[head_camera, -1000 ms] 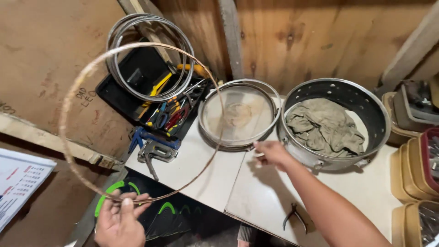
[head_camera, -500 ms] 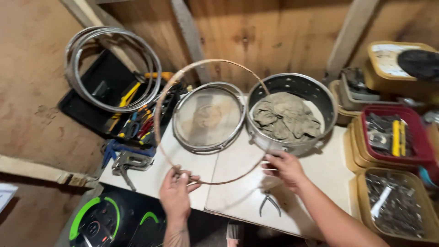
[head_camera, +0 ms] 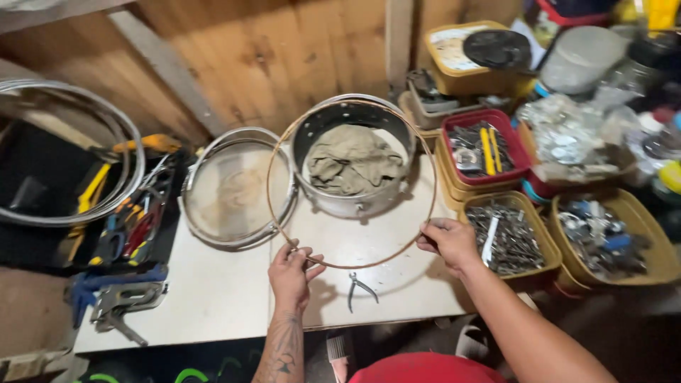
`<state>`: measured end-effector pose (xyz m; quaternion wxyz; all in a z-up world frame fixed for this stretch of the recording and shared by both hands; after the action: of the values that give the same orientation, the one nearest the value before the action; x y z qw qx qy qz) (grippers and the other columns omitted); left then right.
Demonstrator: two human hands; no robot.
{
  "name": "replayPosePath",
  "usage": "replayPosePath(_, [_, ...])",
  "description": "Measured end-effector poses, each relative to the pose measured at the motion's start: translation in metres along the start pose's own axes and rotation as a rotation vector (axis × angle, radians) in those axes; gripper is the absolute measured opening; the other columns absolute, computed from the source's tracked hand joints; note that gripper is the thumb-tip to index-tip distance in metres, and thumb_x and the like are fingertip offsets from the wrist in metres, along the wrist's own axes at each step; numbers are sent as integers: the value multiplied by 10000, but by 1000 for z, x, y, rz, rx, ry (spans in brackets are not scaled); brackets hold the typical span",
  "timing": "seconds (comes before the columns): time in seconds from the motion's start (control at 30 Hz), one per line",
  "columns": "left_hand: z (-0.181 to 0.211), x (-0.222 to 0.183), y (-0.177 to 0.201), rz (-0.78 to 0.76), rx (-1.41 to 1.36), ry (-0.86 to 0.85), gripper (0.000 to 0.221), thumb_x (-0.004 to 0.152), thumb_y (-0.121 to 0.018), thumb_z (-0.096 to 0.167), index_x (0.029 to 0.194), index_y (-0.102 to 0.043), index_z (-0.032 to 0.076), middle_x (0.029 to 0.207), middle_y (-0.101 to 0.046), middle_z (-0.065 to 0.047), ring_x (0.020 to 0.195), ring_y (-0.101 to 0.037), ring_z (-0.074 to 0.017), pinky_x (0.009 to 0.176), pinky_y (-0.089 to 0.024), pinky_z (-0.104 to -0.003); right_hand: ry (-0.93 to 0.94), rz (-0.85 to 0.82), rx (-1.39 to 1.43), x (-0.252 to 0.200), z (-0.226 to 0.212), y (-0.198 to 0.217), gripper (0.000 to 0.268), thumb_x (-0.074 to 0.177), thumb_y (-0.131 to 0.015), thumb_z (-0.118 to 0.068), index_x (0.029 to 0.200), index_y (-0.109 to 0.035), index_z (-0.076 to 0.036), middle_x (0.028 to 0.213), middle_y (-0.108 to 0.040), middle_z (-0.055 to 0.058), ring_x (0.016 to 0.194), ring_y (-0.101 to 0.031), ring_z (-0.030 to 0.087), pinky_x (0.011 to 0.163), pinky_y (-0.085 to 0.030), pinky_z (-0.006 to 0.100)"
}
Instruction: Cleaning and inspecting drum components at a repair bench.
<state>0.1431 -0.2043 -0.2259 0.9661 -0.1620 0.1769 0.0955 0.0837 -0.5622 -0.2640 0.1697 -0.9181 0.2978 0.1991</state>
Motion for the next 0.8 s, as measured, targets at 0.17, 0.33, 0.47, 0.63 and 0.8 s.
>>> replayPosePath(0.17, [-6, 2, -12, -13, 31, 86, 394, 995, -524, 32, 1385, -485, -4, 992, -638, -203, 824, -746, -413, 683, -667, -529, 40, -76, 124, -20, -23, 14, 178, 909, -723, -52, 1012, -657, 77, 816, -700, 229, 700, -743, 283, 689, -672, 403])
replayPosePath(0.33, [-24, 7, -14, -44, 71, 200, 453, 983, -568, 66, 1410, -458, -34, 1055, -653, -227, 909, -738, -448, 743, -649, -557, 81, -210, 253, -39, -49, 12, 88, 924, -712, -44, 958, -666, 23, 816, -733, 207, 702, -753, 272, 669, -678, 390])
replayPosePath(0.47, [-19, 1, -19, -63, 273, 236, 428, 970, -612, 105, 1347, -507, -68, 1035, -661, -252, 858, -744, -449, 673, -642, -561, 142, -275, 279, -38, -59, 1, 97, 929, -706, -16, 983, -663, 51, 800, -726, 228, 693, -753, 292, 648, -678, 397])
replayPosePath(0.63, [61, -13, -44, 43, 1204, -259, 515, 884, -689, 398, 1294, -703, 85, 1170, -738, -172, 1159, -682, -377, 997, -546, -525, 277, -334, 169, -70, -101, -37, 151, 902, -724, 34, 1015, -674, 121, 787, -724, 278, 679, -749, 322, 649, -669, 434])
replayPosePath(0.8, [153, -104, -140, -296, 924, -834, 191, 856, -787, 433, 990, -824, 302, 905, -768, 62, 934, -751, -138, 849, -598, -251, 505, -467, -113, -104, -127, -94, 168, 837, -812, 13, 994, -784, 68, 787, -774, 229, 679, -743, 231, 602, -666, 393])
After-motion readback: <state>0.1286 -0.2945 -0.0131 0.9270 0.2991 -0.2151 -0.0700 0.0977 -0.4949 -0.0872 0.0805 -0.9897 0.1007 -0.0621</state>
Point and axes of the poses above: each hand's wrist, its own x-axis towards the middle knuckle, its own y-axis out of the back of the hand, z = x × y, the point moved 4 cm from there along x, towards the middle knuckle
